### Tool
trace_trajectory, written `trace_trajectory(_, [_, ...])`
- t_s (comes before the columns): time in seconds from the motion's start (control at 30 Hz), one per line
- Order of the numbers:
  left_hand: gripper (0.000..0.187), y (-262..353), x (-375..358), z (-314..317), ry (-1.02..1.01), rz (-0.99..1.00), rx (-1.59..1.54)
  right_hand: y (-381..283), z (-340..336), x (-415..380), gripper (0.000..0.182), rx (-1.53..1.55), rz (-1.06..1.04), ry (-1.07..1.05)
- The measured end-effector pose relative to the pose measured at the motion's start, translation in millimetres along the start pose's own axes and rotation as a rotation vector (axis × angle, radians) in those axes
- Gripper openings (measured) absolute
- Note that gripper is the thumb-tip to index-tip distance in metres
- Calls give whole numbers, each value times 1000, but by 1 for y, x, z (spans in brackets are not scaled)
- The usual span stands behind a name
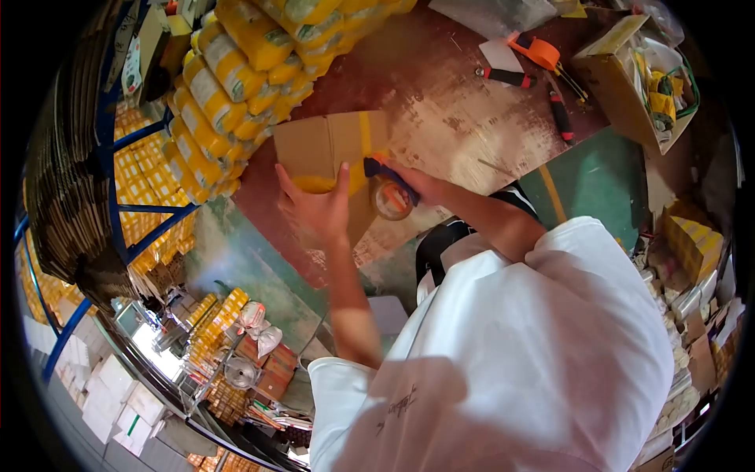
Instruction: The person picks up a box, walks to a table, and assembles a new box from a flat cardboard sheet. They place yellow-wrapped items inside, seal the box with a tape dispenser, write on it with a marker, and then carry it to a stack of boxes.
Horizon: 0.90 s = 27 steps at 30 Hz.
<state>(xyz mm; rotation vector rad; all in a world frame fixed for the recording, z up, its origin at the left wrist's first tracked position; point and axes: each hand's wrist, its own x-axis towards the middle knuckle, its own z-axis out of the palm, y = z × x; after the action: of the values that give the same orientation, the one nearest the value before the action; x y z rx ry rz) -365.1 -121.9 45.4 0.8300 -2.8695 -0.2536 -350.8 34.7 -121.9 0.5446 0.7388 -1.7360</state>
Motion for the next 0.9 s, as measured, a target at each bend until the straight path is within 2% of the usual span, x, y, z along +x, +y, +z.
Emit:
trace_trajectory(0.07, [118, 13, 1, 0, 3, -183, 17, -14, 1, 1, 50, -22, 13, -18])
trace_trajectory(0.17, [117, 29, 4, -4, 16, -289, 27, -41, -10, 5, 48, -122, 20, -78])
trace_trajectory(0.23, [117, 26, 5, -5, 8, -268, -45, -55, -18, 5, 46, -163, 24, -171])
trace_trajectory(0.27, [117, 25, 8, -5, 6, -255, -84, -57, -22, 12, 43, -163, 91, -165])
trace_trajectory(0.37, [116, 29, 9, -4, -3, -317, -49, -38, -31, 32, 42, -88, 69, -170])
trace_trajectory(0.47, [113, 44, 11, -14, -34, -414, -122, -40, -6, -22, 42, -163, 31, -157])
trace_trajectory(0.57, [113, 38, 21, -1, 8, -459, -274, 1, -33, -25, 44, -183, 181, -160])
trace_trajectory(0.6, [114, 39, 26, 5, 30, -481, -359, 6, -31, -35, 44, -151, 129, -160])
trace_trajectory(0.63, [115, 38, 31, 10, 54, -503, -440, 6, -34, -36, 44, -141, 162, -110])
trace_trajectory(0.7, [118, 53, 32, 5, 30, -646, -369, 5, -39, -31, 44, -124, 230, -19])
trace_trajectory(0.73, [120, 80, 36, -15, -24, -755, -213, -2, -37, -33, 45, -97, 244, 34])
trace_trajectory(0.77, [122, 95, 39, -27, -77, -858, -58, -4, -39, -31, 47, -121, 227, -8])
trace_trajectory(0.87, [118, 86, 51, -21, -140, -856, -5, -16, -45, -35, 49, -194, 188, -108])
trace_trajectory(0.9, [110, 54, 49, -27, -154, -597, -155, -21, -43, -39, 49, -199, 174, -113])
